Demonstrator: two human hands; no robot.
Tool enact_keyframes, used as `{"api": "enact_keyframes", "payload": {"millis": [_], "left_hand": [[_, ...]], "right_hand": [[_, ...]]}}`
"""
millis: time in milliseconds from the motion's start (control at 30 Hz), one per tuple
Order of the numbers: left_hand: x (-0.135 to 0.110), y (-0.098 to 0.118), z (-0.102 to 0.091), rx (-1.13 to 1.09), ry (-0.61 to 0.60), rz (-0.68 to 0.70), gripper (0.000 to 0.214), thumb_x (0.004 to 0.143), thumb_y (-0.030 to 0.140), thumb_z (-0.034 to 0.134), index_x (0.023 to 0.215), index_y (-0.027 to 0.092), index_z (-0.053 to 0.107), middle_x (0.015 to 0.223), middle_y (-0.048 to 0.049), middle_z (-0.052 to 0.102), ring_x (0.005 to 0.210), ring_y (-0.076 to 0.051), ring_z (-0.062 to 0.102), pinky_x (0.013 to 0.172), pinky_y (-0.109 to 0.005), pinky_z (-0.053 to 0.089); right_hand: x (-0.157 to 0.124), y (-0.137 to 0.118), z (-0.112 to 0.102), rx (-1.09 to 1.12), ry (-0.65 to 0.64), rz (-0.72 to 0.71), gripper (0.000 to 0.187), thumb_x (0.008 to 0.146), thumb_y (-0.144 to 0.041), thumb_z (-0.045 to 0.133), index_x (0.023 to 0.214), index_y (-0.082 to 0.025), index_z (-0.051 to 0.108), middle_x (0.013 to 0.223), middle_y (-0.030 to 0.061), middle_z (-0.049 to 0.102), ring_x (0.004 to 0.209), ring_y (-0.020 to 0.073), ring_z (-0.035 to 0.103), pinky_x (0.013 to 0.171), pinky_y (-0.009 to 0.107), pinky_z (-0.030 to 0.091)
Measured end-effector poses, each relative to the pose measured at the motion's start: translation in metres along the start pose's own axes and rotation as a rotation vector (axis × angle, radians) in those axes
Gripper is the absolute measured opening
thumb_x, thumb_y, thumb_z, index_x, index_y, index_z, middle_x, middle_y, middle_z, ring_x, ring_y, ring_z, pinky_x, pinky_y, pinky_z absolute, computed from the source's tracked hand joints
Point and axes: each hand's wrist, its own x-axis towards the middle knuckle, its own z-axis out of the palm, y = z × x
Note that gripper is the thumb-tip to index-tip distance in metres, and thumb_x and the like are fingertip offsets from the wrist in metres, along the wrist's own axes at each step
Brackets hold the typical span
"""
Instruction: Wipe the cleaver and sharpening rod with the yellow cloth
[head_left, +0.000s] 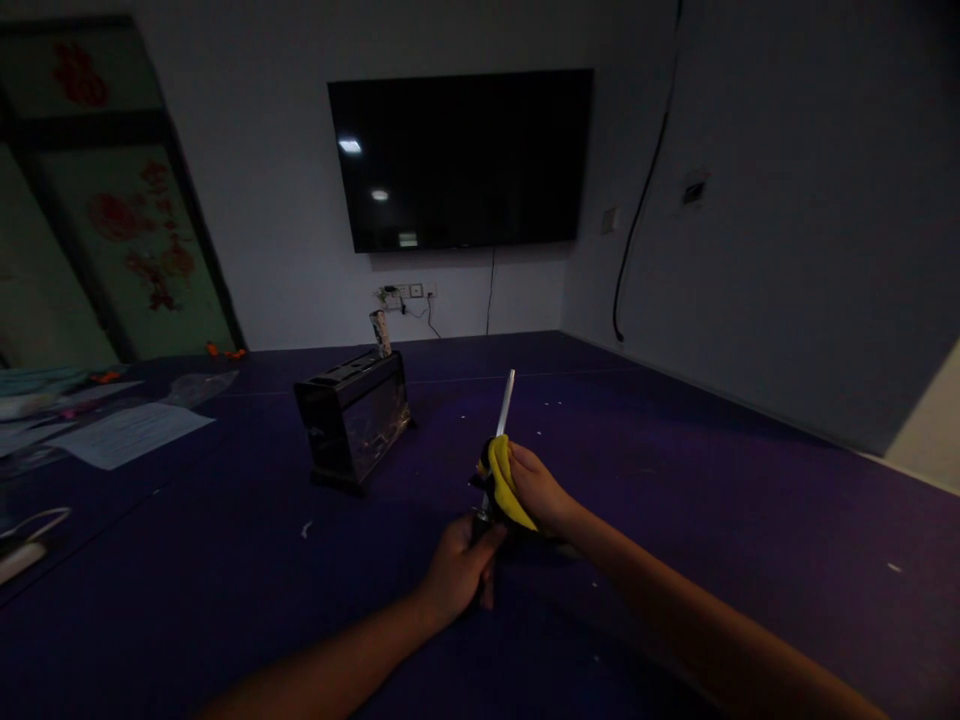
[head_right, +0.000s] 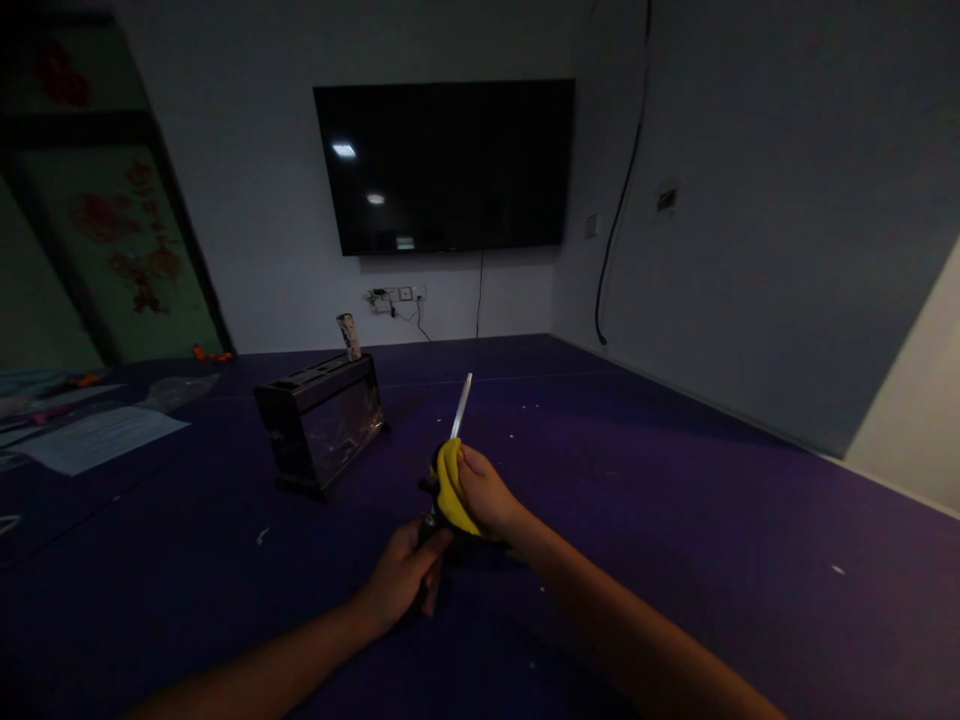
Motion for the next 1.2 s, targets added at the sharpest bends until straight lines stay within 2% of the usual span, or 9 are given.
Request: {"api": "enact_keyframes", "payload": {"millis": [133, 233, 467, 633, 967, 1200], "left_hand": [[-0.002, -0.002, -0.004, 0.012, 0.047, -0.006, 0.043, 0.07, 0.058, 0.052, 0.058, 0.019, 0.038, 0.035, 0.0093, 0.036, 0.024, -0.007, 0.039, 0.029, -0.018, 0.026], [-0.003, -0.005, -0.006, 0.005, 0.046, -0.051, 0.041, 0.069, 0.057, 0.053, 0.064, 0.018, 0.04, 0.037, 0.0101, 0.037, 0.024, -0.007, 0.039, 0.028, -0.017, 0.026], [-0.003, -0.006, -0.002, 0.038, 0.019, -0.078, 0.041, 0.067, 0.057, 0.054, 0.065, 0.018, 0.041, 0.037, 0.0096, 0.038, 0.024, -0.007, 0.039, 0.027, -0.017, 0.027], [-0.006, -0.008, -0.003, 0.051, 0.013, -0.084, 0.042, 0.065, 0.058, 0.056, 0.066, 0.018, 0.042, 0.036, 0.0093, 0.039, 0.024, -0.008, 0.039, 0.027, -0.018, 0.028], [-0.004, -0.01, -0.004, 0.017, 0.027, -0.063, 0.044, 0.066, 0.059, 0.055, 0.072, 0.017, 0.044, 0.037, 0.0099, 0.039, 0.024, -0.007, 0.037, 0.027, -0.018, 0.027], [-0.002, -0.011, -0.005, 0.052, 0.003, -0.052, 0.041, 0.069, 0.058, 0.052, 0.067, 0.017, 0.043, 0.037, 0.009, 0.038, 0.025, -0.008, 0.04, 0.028, -0.018, 0.026]], "right_hand": [[0.012, -0.003, 0.005, 0.006, 0.001, -0.011, 0.037, 0.071, -0.054, 0.054, 0.07, -0.018, 0.053, 0.053, -0.0023, 0.051, 0.045, 0.0101, 0.044, 0.043, 0.022, 0.035], [0.014, -0.001, 0.004, 0.009, 0.033, -0.021, 0.039, 0.07, -0.056, 0.055, 0.069, -0.018, 0.054, 0.055, -0.0016, 0.052, 0.045, 0.0099, 0.045, 0.043, 0.022, 0.035], [0.001, 0.009, 0.0, 0.028, 0.117, -0.025, 0.043, 0.068, -0.062, 0.053, 0.07, -0.018, 0.053, 0.057, -0.0011, 0.053, 0.046, 0.0105, 0.045, 0.043, 0.023, 0.035], [-0.003, 0.012, 0.001, 0.053, 0.157, -0.086, 0.04, 0.068, -0.059, 0.053, 0.069, -0.018, 0.053, 0.058, -0.0008, 0.053, 0.049, 0.0114, 0.046, 0.045, 0.023, 0.035], [-0.012, 0.021, 0.014, 0.112, 0.099, -0.028, 0.04, 0.068, -0.058, 0.056, 0.067, -0.018, 0.054, 0.056, -0.0016, 0.053, 0.047, 0.0104, 0.045, 0.043, 0.022, 0.034], [-0.009, 0.02, 0.008, 0.108, 0.091, -0.027, 0.037, 0.07, -0.055, 0.056, 0.07, -0.019, 0.054, 0.054, -0.0025, 0.052, 0.047, 0.0103, 0.045, 0.044, 0.021, 0.034]]}}
